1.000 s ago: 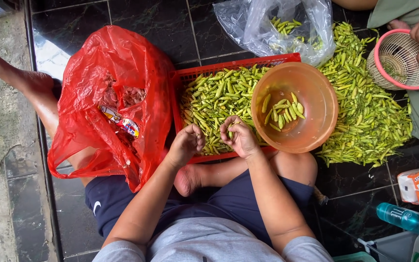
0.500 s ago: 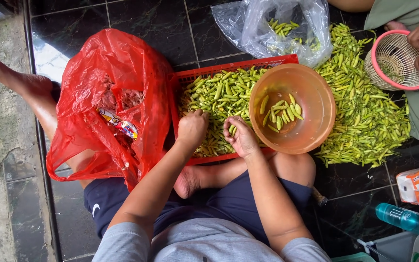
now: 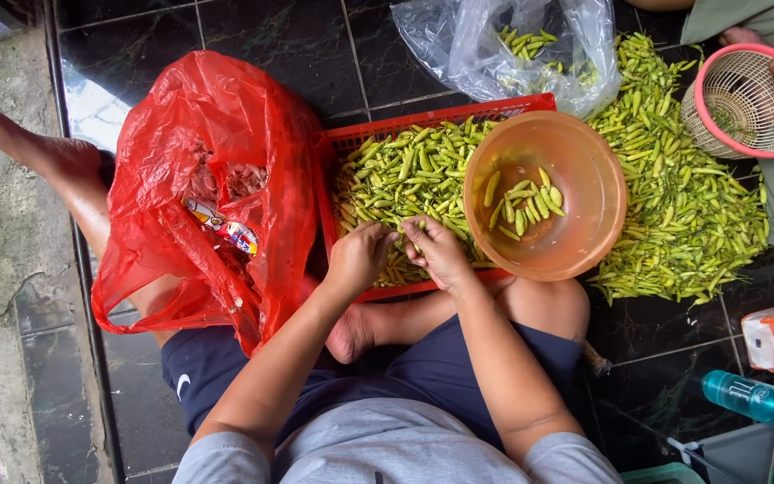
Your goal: A person is manually removing the stems from green chilies and sorting them into containers while sitting on the floor.
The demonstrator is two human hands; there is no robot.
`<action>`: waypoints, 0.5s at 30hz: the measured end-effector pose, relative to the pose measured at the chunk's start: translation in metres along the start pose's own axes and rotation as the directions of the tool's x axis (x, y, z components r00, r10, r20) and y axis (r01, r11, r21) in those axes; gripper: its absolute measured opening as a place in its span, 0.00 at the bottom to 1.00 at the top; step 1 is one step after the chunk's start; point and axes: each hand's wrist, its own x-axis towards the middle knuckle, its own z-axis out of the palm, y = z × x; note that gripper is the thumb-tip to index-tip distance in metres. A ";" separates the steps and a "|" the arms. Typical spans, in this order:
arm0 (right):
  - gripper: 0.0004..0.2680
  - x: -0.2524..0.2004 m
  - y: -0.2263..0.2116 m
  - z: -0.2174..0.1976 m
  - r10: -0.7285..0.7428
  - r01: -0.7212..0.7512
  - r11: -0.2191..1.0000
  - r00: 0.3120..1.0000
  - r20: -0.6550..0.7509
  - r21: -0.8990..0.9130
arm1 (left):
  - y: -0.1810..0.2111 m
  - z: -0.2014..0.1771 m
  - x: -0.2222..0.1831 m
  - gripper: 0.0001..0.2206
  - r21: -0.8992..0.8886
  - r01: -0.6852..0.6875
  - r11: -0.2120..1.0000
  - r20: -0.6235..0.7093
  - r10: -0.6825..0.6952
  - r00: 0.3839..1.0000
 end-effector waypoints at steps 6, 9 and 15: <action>0.07 0.000 0.006 -0.009 0.139 -0.146 0.979 0.988 0.064 0.141 | 0.015 -0.015 -0.006 0.07 -0.191 -0.138 0.972 -0.047 0.131 0.990; 0.08 0.001 0.002 -0.009 0.183 -0.189 0.971 0.982 0.055 0.145 | 0.011 -0.011 -0.012 0.07 -0.361 -0.158 0.919 -0.049 0.151 0.987; 0.05 0.006 -0.009 -0.018 0.122 -0.106 0.959 0.992 -0.044 0.264 | -0.003 -0.006 -0.001 0.06 -0.905 0.408 0.118 0.357 -0.310 0.881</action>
